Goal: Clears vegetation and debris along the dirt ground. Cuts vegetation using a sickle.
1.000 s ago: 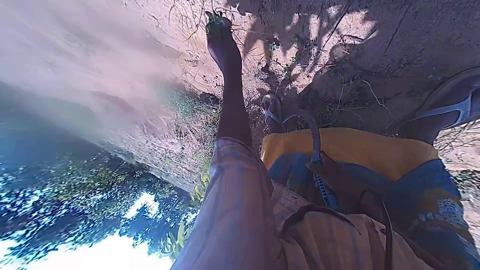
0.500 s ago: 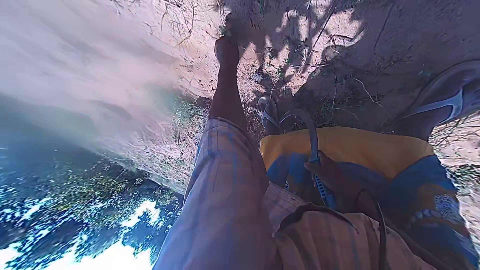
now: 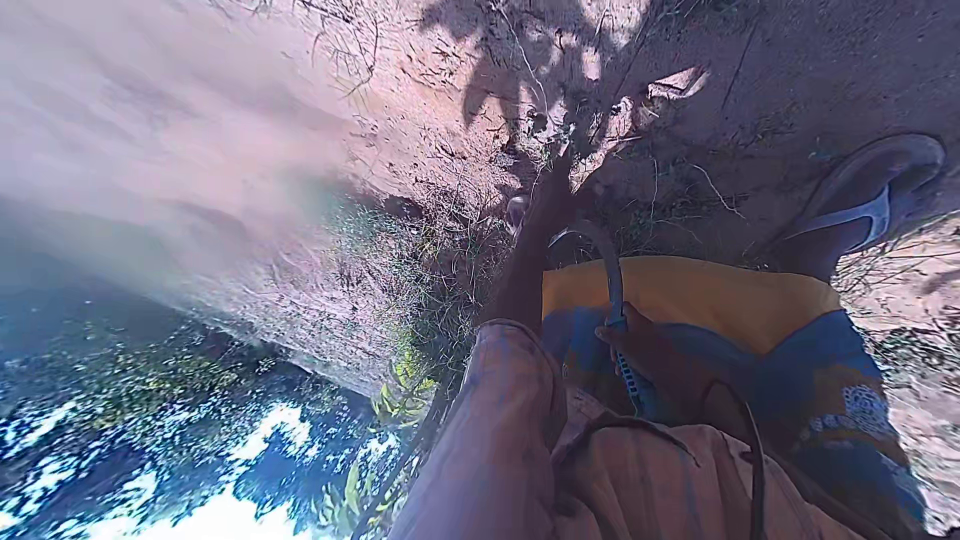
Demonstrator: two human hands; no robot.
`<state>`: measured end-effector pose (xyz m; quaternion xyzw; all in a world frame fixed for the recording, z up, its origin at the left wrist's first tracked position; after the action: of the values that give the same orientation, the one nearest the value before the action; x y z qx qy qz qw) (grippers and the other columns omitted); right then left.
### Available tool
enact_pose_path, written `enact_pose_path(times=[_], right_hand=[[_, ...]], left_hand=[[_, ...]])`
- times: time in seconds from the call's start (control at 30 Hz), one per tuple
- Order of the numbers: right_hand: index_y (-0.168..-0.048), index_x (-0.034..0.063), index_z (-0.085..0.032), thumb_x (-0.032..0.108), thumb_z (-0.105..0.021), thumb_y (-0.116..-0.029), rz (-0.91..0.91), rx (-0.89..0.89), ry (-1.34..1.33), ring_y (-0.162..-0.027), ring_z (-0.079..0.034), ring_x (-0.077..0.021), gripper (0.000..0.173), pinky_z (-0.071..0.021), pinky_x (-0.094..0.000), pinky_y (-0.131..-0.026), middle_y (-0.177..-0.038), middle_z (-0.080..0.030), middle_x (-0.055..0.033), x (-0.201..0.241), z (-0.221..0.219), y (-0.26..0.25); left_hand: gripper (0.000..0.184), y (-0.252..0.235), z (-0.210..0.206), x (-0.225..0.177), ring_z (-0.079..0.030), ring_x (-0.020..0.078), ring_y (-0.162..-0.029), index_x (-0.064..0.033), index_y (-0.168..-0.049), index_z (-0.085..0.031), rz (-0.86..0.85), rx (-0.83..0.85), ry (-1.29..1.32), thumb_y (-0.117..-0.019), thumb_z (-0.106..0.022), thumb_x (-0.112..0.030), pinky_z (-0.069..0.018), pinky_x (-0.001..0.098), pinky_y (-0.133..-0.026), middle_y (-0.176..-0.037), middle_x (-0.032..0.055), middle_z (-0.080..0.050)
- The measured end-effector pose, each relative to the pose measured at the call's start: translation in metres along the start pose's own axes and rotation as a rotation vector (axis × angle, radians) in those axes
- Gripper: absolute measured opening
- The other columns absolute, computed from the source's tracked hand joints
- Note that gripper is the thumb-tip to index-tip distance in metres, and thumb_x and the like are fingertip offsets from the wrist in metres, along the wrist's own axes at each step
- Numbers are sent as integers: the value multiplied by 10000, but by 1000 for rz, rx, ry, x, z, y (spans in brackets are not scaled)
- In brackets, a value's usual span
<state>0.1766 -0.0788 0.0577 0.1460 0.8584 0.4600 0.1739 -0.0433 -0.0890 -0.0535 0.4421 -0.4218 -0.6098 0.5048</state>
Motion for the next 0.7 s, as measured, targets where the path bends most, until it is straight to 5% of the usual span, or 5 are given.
enact_pose_path(times=[0.17,0.27,0.43,0.57,0.7], right_hand=[[-1367,20,-402,186,-586,-1062,-12,-53,98,-567,-578,-109,393,-547,-263,-549,-852,-529,-65,7,2,9],[-1369,11,-403,206,-582,-1064,13,-139,228,-582,-592,-111,404,-552,-273,-552,-836,-539,-59,8,7,11],[-1430,-43,-390,151,-544,-1069,40,-326,474,-682,-614,-164,438,-550,-331,-638,-931,-576,-136,5,23,9],[-1466,-6,-457,241,-524,-1079,-99,-424,829,-1072,-660,-341,464,-520,-491,-926,-1226,-649,-240,11,21,11],[-1540,23,-378,256,-493,-1088,-270,-405,1259,-1220,-610,-439,521,-453,-591,-1017,-1295,-626,-285,51,-2,10]], left_hand=[[822,79,-14,40,-679,348,-1184,-56,-1645,-116,-72,-298,338,-1018,-642,-131,-547,481,-1019,-1482,270,-523],[769,136,-39,76,-711,271,-1123,-35,-1632,-180,-92,-411,446,-1014,-628,-124,-586,404,-938,-1553,216,-476],[688,171,-71,89,-704,247,-1051,-51,-1620,-241,108,-300,797,-1027,-590,-68,-569,402,-908,-1447,209,-567],[559,155,-34,82,-635,275,-1236,44,-1544,-375,-229,-546,964,-1031,-553,-86,-554,392,-983,-1473,235,-547],[524,153,-12,117,-626,292,-1247,61,-1513,-419,-183,-660,1098,-1026,-558,-77,-531,410,-1027,-1453,248,-556]])
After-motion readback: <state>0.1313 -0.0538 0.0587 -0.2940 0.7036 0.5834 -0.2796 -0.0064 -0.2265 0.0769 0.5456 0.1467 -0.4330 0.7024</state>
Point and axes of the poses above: each hand's wrist, its own y-axis away from the middle knuckle, its own z-axis out of the back of the hand, x = y × z, the point moved 6 cm from there along -y, towards the middle knuckle
